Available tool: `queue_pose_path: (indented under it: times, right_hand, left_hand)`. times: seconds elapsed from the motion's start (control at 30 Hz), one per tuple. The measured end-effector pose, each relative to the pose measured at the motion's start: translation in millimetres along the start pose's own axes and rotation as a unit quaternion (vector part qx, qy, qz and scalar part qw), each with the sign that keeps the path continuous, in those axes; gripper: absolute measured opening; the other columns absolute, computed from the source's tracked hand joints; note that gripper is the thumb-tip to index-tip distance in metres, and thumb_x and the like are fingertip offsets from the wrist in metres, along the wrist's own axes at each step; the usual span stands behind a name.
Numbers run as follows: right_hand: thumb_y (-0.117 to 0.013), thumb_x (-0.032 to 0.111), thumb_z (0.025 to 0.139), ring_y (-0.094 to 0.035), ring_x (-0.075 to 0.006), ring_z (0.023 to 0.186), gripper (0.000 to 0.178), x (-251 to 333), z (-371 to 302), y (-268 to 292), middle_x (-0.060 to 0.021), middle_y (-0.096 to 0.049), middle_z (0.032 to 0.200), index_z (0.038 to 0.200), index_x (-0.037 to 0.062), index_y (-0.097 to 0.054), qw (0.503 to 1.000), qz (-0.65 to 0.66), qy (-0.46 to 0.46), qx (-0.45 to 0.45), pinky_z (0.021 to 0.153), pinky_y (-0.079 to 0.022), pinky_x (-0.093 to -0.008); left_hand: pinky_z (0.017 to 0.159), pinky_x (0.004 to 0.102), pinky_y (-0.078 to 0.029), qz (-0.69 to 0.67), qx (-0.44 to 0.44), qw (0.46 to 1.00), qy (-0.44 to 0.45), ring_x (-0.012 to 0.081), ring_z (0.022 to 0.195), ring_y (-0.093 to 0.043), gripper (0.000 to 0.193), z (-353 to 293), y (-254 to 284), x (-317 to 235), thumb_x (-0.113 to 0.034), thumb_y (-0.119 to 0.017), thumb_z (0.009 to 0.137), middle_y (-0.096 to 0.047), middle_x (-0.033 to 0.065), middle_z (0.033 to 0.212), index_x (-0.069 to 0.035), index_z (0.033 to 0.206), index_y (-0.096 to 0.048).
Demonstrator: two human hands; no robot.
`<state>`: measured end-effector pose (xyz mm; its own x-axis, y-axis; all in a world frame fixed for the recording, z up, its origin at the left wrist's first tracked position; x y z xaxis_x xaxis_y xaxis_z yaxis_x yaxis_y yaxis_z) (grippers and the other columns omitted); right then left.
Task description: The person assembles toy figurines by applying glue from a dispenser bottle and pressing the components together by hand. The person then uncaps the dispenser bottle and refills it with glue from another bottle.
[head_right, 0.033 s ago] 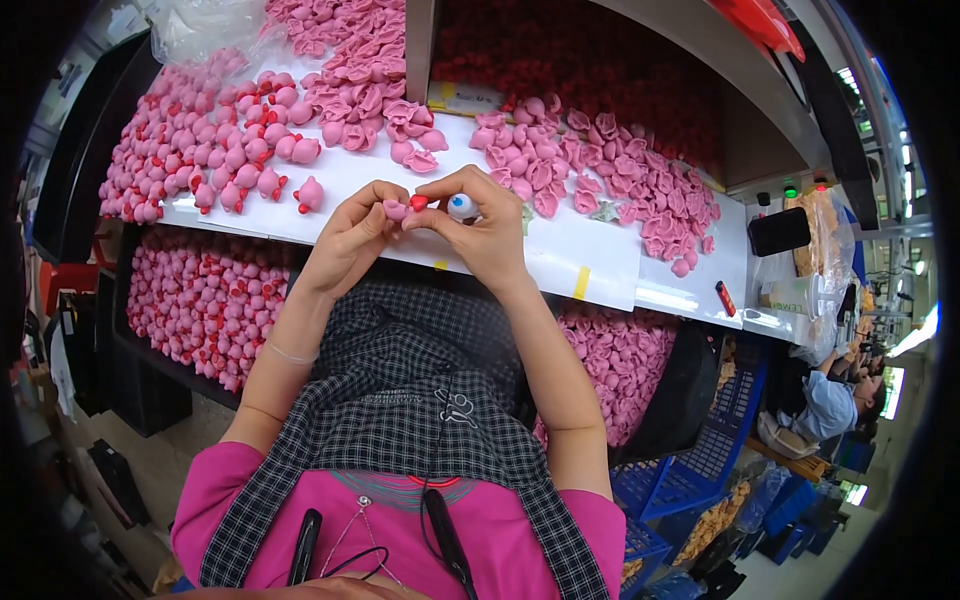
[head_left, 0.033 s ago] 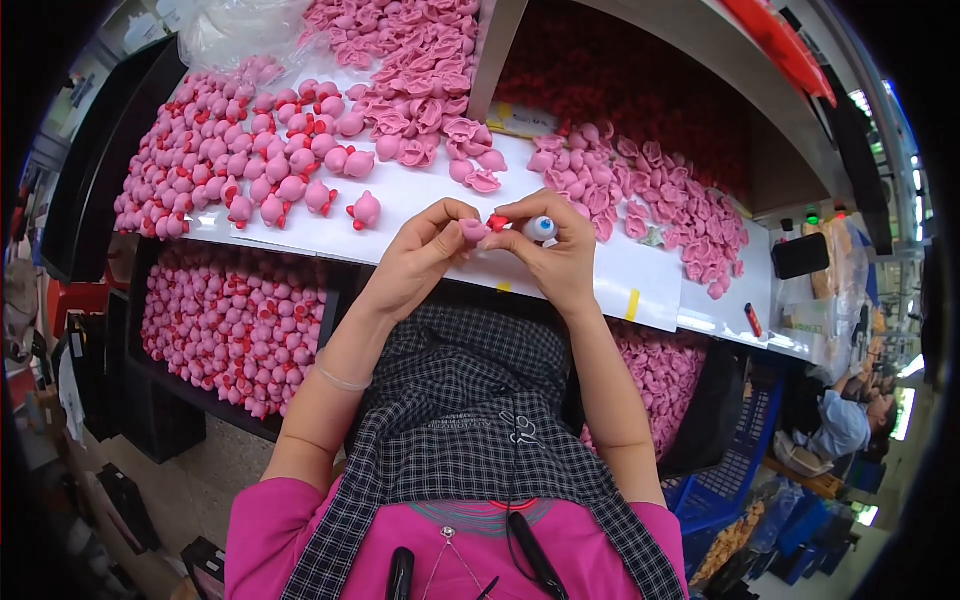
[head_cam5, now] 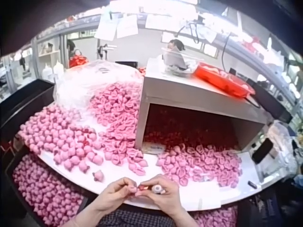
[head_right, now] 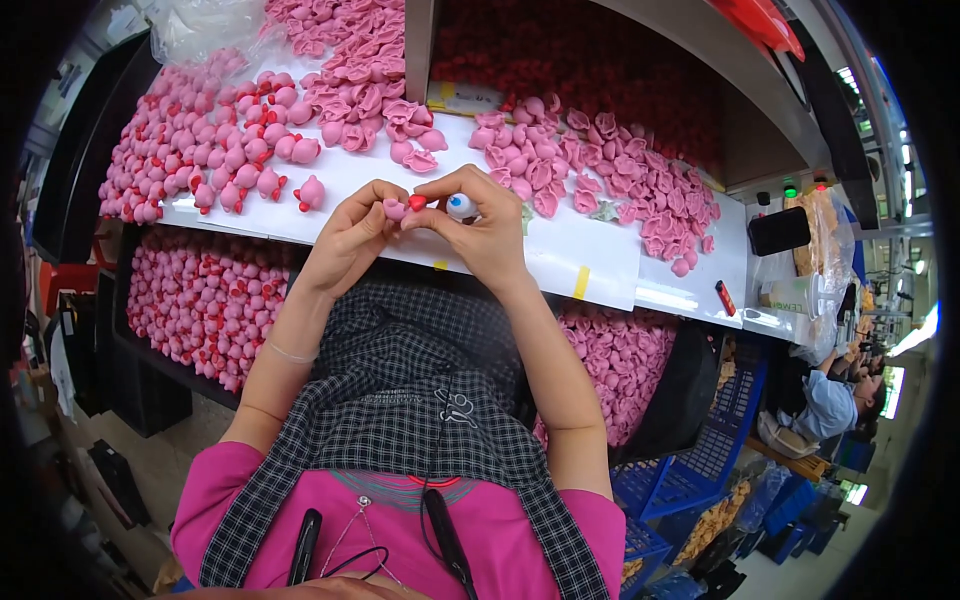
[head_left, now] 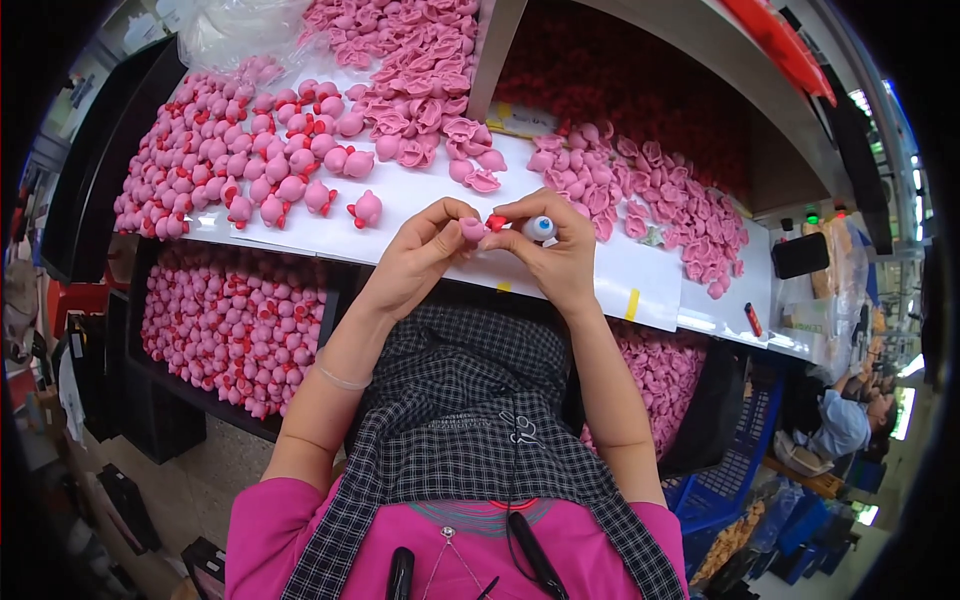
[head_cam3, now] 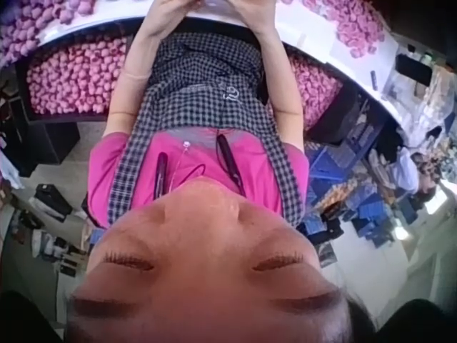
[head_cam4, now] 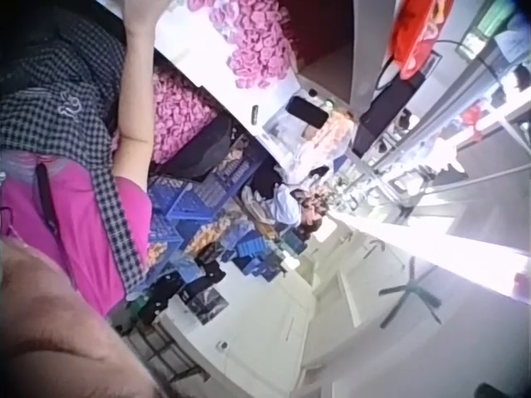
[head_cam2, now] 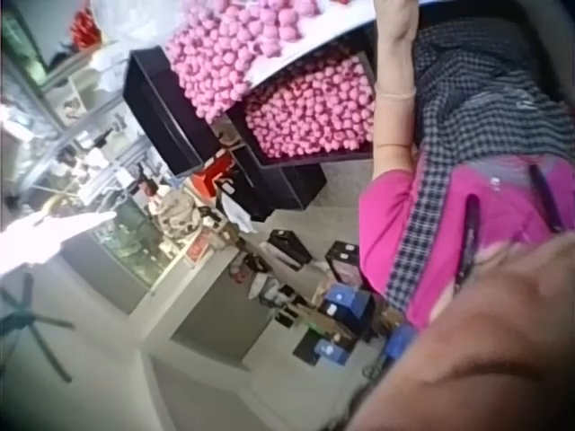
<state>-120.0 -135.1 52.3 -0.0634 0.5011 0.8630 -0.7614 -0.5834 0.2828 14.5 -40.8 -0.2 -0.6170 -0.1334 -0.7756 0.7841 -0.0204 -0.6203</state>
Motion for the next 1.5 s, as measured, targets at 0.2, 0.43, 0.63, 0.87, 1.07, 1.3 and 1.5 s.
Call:
queue_pose_path:
  times: [0.2, 0.43, 0.63, 0.87, 1.07, 1.3, 1.5]
  right_hand:
    - [-0.087, 0.006, 0.072, -0.065, -0.0120, 0.079, 0.031, 21, 7, -5, -0.0043, -0.070, 0.088, 0.099, 0.0016, -0.072, 0.996, -0.068, 0.040, 0.045, 0.068, -0.049, -0.0236]
    - [-0.087, 0.011, 0.074, -0.064, -0.0106, 0.074, 0.030, 21, -1, -10, -0.0043, -0.069, 0.086, 0.099, 0.0028, -0.072, 0.991, -0.124, 0.031, -0.032, 0.062, -0.048, -0.0230]
    - [-0.085, 0.012, 0.075, -0.065, -0.0146, 0.073, 0.028, 10, -11, -12, -0.0051, -0.069, 0.087, 0.095, 0.0027, -0.068, 0.970, -0.235, 0.055, -0.040, 0.062, -0.049, -0.0260]
    - [-0.080, 0.011, 0.080, -0.066, -0.0162, 0.092, 0.046, -11, -19, -7, -0.0062, -0.067, 0.101, 0.119, 0.0025, -0.056, 0.975, -0.183, -0.115, 0.050, 0.078, -0.053, -0.0298]
    - [-0.064, 0.008, 0.096, -0.063, -0.0111, 0.098, 0.036, -8, -19, 14, -0.0036, -0.068, 0.100, 0.130, 0.0027, -0.052, 0.980, -0.055, -0.190, 0.028, 0.072, -0.050, -0.0235]
    - [-0.074, 0.015, 0.090, -0.058, -0.0076, 0.071, 0.021, -11, -22, 20, -0.0034, -0.066, 0.086, 0.096, 0.0019, -0.059, 0.991, 0.037, -0.006, -0.132, 0.060, -0.045, -0.0219]
    - [-0.070, 0.021, 0.093, -0.051, -0.0065, 0.073, 0.021, -8, -20, 6, 0.0010, -0.058, 0.082, 0.094, 0.0031, -0.060, 0.994, 0.002, -0.046, -0.097, 0.063, -0.040, -0.0216]
  left_hand:
    - [0.093, 0.0266, -0.046, -0.001, -0.038, 0.999, -0.015, 0.0111, 0.100, -0.059, 0.022, -1, 2, 4, -0.023, -0.056, 0.103, -0.062, 0.0027, 0.106, -0.004, 0.114, -0.056]
    - [0.097, 0.0288, -0.047, -0.081, -0.091, 0.992, -0.032, 0.0121, 0.103, -0.060, 0.021, 3, -5, 13, -0.021, -0.055, 0.104, -0.063, 0.0042, 0.109, -0.004, 0.116, -0.056]
    - [0.091, 0.0297, -0.049, 0.298, -0.136, 0.942, -0.074, 0.0162, 0.098, -0.063, 0.021, 5, -1, -22, -0.007, -0.055, 0.100, -0.064, 0.0088, 0.109, -0.001, 0.120, -0.057]
    - [0.094, 0.0315, -0.049, 0.466, -0.098, 0.873, -0.104, 0.0199, 0.106, -0.063, 0.030, -3, -2, -29, -0.002, -0.057, 0.095, -0.063, 0.0121, 0.118, 0.002, 0.125, -0.054]
    - [0.096, 0.0340, -0.049, 0.577, -0.098, 0.800, -0.135, 0.0222, 0.108, -0.063, 0.058, -9, -19, -33, -0.009, -0.081, 0.078, -0.063, 0.0127, 0.118, -0.001, 0.128, -0.053]
    - [0.092, 0.0337, -0.053, 0.551, -0.139, 0.813, -0.128, 0.0213, 0.097, -0.068, 0.073, 2, -13, -20, -0.005, -0.086, 0.071, -0.070, 0.0098, 0.100, -0.003, 0.132, -0.047]
    - [0.092, 0.0334, -0.054, 0.538, -0.142, 0.821, -0.127, 0.0213, 0.098, -0.069, 0.075, 1, -9, -19, -0.007, -0.087, 0.071, -0.071, 0.0110, 0.102, -0.004, 0.133, -0.045]
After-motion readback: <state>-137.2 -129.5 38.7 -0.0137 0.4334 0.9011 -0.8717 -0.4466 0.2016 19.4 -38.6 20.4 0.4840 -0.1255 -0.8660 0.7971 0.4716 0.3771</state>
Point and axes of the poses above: each hand's wrist, its own z-axis towards the middle knuckle, its own y-axis out of the back of the hand, x = y × z, the point moved 5 cm from there along z, towards the middle knuckle
